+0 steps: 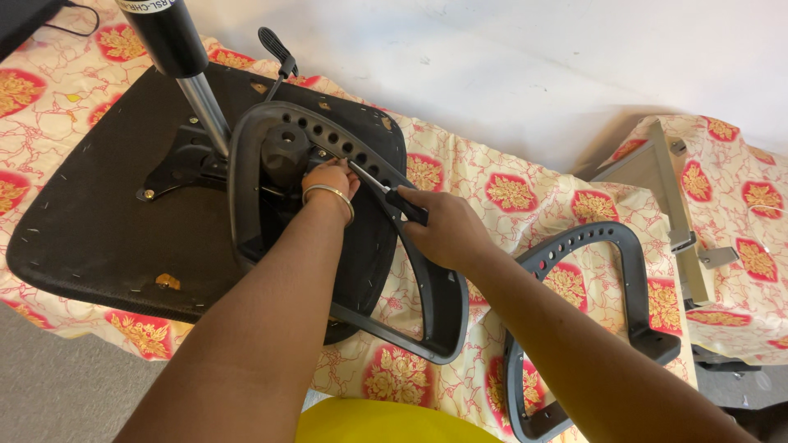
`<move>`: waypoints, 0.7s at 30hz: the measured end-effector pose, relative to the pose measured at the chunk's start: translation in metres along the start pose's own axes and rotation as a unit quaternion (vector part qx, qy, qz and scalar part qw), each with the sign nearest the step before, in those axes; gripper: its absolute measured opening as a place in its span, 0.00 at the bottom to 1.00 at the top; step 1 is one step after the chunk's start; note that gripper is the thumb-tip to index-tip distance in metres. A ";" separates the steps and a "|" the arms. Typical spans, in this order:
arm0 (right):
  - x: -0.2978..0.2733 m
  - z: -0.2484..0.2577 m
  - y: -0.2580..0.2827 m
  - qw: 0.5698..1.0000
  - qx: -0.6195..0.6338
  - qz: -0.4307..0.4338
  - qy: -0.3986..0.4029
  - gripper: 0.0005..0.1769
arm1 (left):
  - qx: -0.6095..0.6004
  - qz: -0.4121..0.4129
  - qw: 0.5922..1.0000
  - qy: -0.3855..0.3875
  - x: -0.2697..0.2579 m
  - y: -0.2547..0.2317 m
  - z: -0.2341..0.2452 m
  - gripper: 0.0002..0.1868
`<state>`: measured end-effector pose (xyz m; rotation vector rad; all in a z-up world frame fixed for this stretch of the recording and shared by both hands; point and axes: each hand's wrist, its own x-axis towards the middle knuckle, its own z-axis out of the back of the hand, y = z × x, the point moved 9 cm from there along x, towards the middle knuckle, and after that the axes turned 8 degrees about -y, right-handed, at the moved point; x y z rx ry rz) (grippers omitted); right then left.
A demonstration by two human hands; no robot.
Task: The person attaches a black plastic armrest to the base of an office chair using a screwdriver and screws. They align the armrest, insert screws, and tighten them to secure the part to the chair base.
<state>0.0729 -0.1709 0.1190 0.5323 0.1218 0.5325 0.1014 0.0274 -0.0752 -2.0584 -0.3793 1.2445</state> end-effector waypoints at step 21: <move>0.029 0.024 0.031 0.957 -0.236 0.169 0.005 0.31 | 0.015 -0.013 1.000 0.019 0.007 0.001 -0.001 0.09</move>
